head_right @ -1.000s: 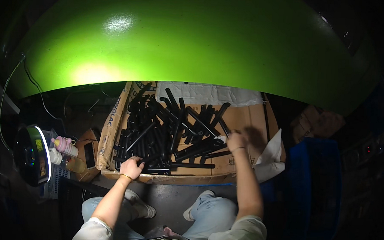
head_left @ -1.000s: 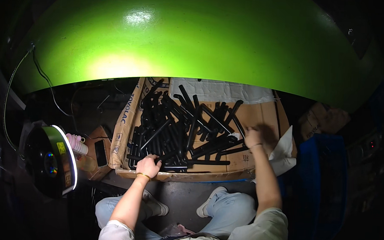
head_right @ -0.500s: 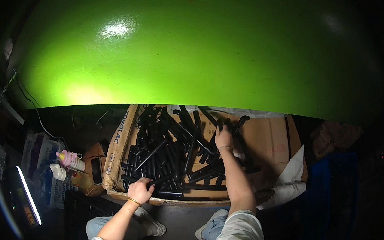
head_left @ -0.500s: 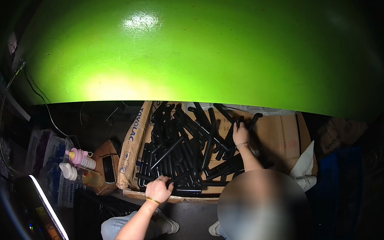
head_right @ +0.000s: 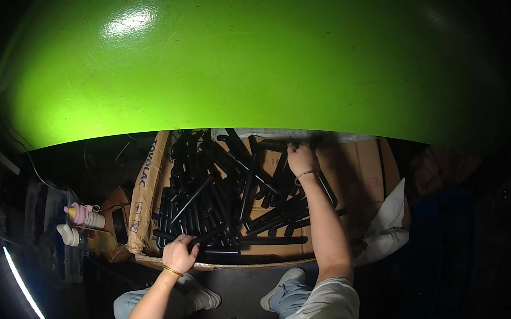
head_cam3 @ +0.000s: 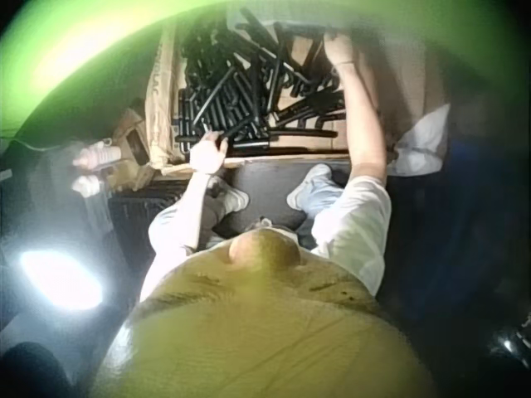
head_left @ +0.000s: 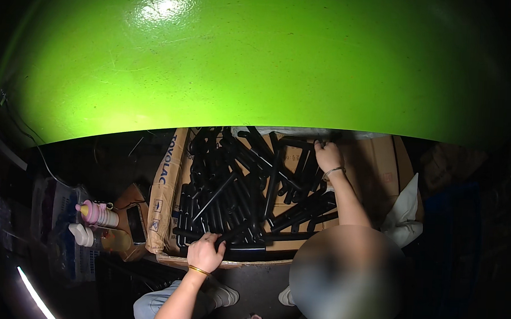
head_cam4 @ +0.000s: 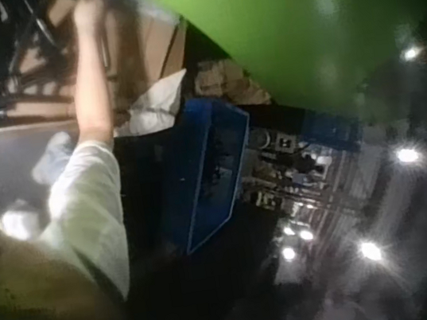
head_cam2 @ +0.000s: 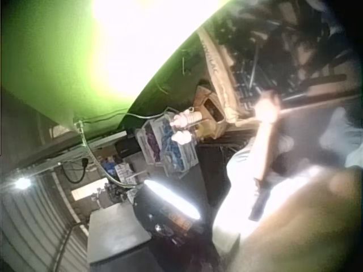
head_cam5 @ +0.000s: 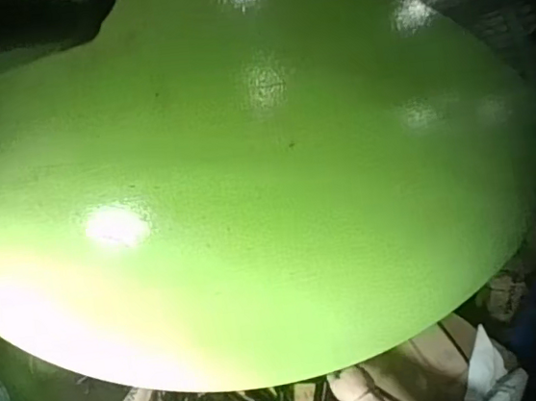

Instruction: The person assembles L-shaped plastic components by hand, inserting small connector pins into them.

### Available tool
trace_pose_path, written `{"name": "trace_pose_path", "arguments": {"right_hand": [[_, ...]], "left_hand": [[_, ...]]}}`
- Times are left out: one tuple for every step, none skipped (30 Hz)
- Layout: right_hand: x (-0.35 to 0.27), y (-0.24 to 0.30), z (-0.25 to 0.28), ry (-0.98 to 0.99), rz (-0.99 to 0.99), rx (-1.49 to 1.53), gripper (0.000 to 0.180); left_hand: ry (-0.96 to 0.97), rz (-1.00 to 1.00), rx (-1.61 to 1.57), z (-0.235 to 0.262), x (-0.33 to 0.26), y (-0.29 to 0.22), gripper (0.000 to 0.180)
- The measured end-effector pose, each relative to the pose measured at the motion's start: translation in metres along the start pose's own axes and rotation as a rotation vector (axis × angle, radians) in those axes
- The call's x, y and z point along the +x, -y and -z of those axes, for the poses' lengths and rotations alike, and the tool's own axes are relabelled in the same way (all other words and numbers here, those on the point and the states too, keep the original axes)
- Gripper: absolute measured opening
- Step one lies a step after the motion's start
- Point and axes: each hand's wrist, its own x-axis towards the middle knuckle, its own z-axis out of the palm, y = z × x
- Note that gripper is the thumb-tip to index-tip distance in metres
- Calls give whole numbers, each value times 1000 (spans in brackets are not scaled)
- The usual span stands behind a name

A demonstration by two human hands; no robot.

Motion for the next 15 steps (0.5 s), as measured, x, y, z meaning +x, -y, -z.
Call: {"name": "trace_pose_path", "arguments": {"right_hand": [[4, 6, 12, 3, 11, 53, 51], [17, 2, 8, -5, 6, 50, 51], [34, -3, -4, -33, -18, 187, 53], [49, -2, -15, -49, -34, 333, 57], [50, 21, -23, -36, -25, 348, 57], [49, 50, -37, 10, -214, 727, 52], [50, 69, -45, 54, -413, 1099, 47], [59, 66, -60, 66, -409, 1110, 47], [67, 68, -79, -24, -312, 1054, 46], [74, 71, -98, -113, -216, 995, 45], [79, 71, -120, -194, -125, 933, 45], [82, 68, -139, -276, -34, 866, 44], [86, 66, -155, -363, 56, 789, 44], [99, 68, -163, -460, 144, 701, 44], [106, 57, -166, -559, 231, 603, 44]], "left_hand": [[7, 0, -6, 0, -3, 0, 25], [8, -9, -10, -1, -2, -3, 25], [18, -18, -18, -1, -2, -7, 25], [23, -14, -19, -1, -1, -8, 24], [23, -3, -12, -2, -2, -5, 24], [15, 13, 3, -1, -2, -3, 24], [8, 5, 0, -2, 0, -3, 24], [1, -2, -3, -2, 1, -3, 24], [-10, -15, -16, -4, 2, -4, 24], [-29, -43, -29, -7, 3, -3, 24], [-26, -40, -24, -8, 4, -1, 24], [-23, -40, -23, -10, 4, -1, 24], [-18, -38, -21, -10, 5, -2, 24], [-20, -51, -28, -10, 10, -7, 24], [-20, -69, -39, -12, 13, -12, 24]]}}
